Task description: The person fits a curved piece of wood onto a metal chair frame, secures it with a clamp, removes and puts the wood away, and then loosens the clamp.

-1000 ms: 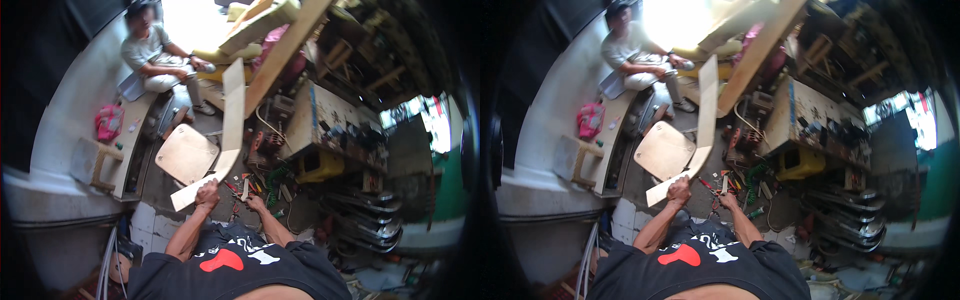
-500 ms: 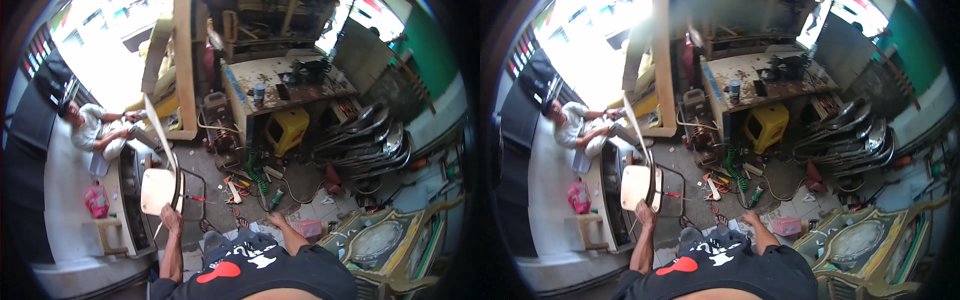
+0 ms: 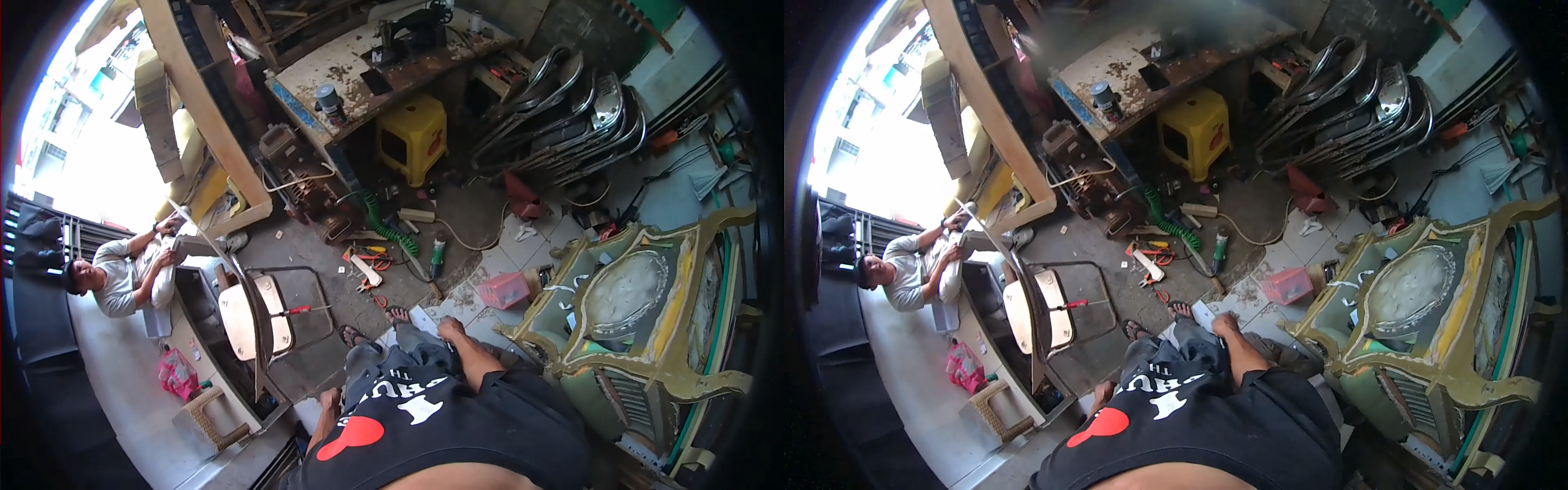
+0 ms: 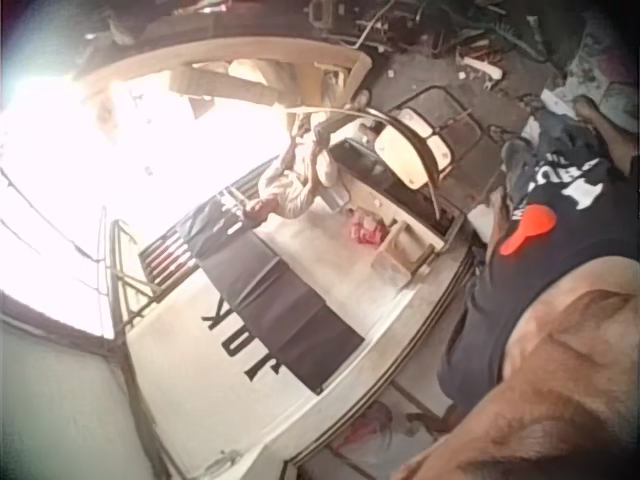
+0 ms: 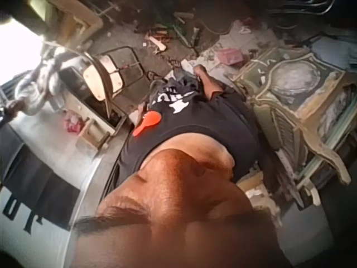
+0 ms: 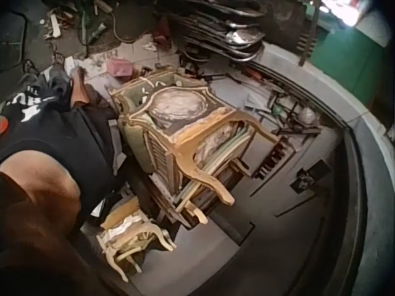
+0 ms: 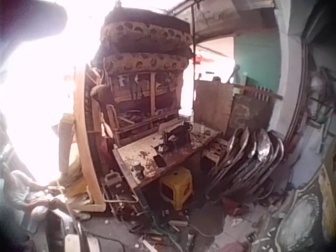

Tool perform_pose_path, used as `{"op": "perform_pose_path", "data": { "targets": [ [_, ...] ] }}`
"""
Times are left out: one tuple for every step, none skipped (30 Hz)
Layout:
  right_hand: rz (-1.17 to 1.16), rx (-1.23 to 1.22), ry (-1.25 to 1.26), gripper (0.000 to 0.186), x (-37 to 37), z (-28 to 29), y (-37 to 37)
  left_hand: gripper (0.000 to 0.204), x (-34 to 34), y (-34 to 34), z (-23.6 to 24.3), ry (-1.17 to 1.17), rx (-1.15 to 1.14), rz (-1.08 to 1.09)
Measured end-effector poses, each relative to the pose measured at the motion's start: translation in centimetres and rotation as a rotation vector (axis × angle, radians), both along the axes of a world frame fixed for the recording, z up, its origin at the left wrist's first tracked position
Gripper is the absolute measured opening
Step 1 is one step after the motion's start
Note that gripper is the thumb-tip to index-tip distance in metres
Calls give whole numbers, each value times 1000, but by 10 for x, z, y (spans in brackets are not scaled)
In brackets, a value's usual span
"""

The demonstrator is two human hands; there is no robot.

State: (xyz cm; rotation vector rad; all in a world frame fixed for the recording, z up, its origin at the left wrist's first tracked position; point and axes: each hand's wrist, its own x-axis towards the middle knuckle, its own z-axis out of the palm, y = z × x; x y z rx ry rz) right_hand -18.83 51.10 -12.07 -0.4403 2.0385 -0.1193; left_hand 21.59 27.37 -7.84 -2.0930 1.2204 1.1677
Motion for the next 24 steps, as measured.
{"op": "perform_pose_path", "data": {
  "targets": [
    [428,-101,156,28,1,-4,-12,35,-7,-1,10,-6,7,-10],
    [180,-98,97,32,6,-4,-19,32,-13,-4,22,188,74,-166],
    [-46,-108,22,35,9,29,-50,30,-10,-6,34,239,77,-202],
    [-67,-176,26,36,10,32,-55,28,-17,-7,44,272,72,-209],
    [-93,-246,35,36,5,30,-58,27,-29,-12,57,308,67,-207],
    [-42,-285,72,34,1,29,-61,25,-38,-18,69,357,52,-138],
    [-169,-284,-120,28,-8,25,-59,26,-43,-24,72,403,37,5],
    [-396,-307,-222,24,-12,21,-56,29,-42,-33,78,527,38,107],
    [-614,-324,-324,20,-16,10,-51,33,-42,-37,81,590,-13,214],
    [-672,-305,-301,18,-21,12,-46,36,-39,-43,83,588,-13,239],
    [-728,-286,-278,17,-27,14,-40,39,-33,-46,86,585,-14,265],
    [-701,-245,-257,18,-34,25,-36,39,-28,-48,88,582,-28,276],
    [-677,-201,-237,19,-40,31,-24,39,-23,-43,90,573,-71,310],
    [-660,-131,-193,19,-49,20,-8,39,-22,-35,94,567,-103,339],
    [-632,-66,-150,20,-58,6,2,39,-17,-28,97,566,-112,351],
    [-602,-48,-109,19,-60,8,2,39,-3,-18,95,538,-122,397],
    [-566,-31,-66,19,-62,12,2,39,12,-4,91,511,-130,450],
    [-533,-20,-81,20,-69,9,2,38,23,9,85,503,-131,469],
    [-495,0,-99,20,-71,3,6,35,33,24,82,515,-112,515],
    [-534,65,-165,21,-77,-6,10,33,36,41,82,479,-66,493],
    [-501,61,-137,21,-70,0,1,30,37,55,83,437,-30,473],
    [-497,24,-134,20,-67,2,-8,29,33,65,81,310,-8,204],
    [-495,-12,-130,20,-61,5,-16,29,31,77,82,168,15,-60],
    [-566,-99,-182,20,-49,14,-32,31,42,88,73,84,37,-236]
  ]
}}
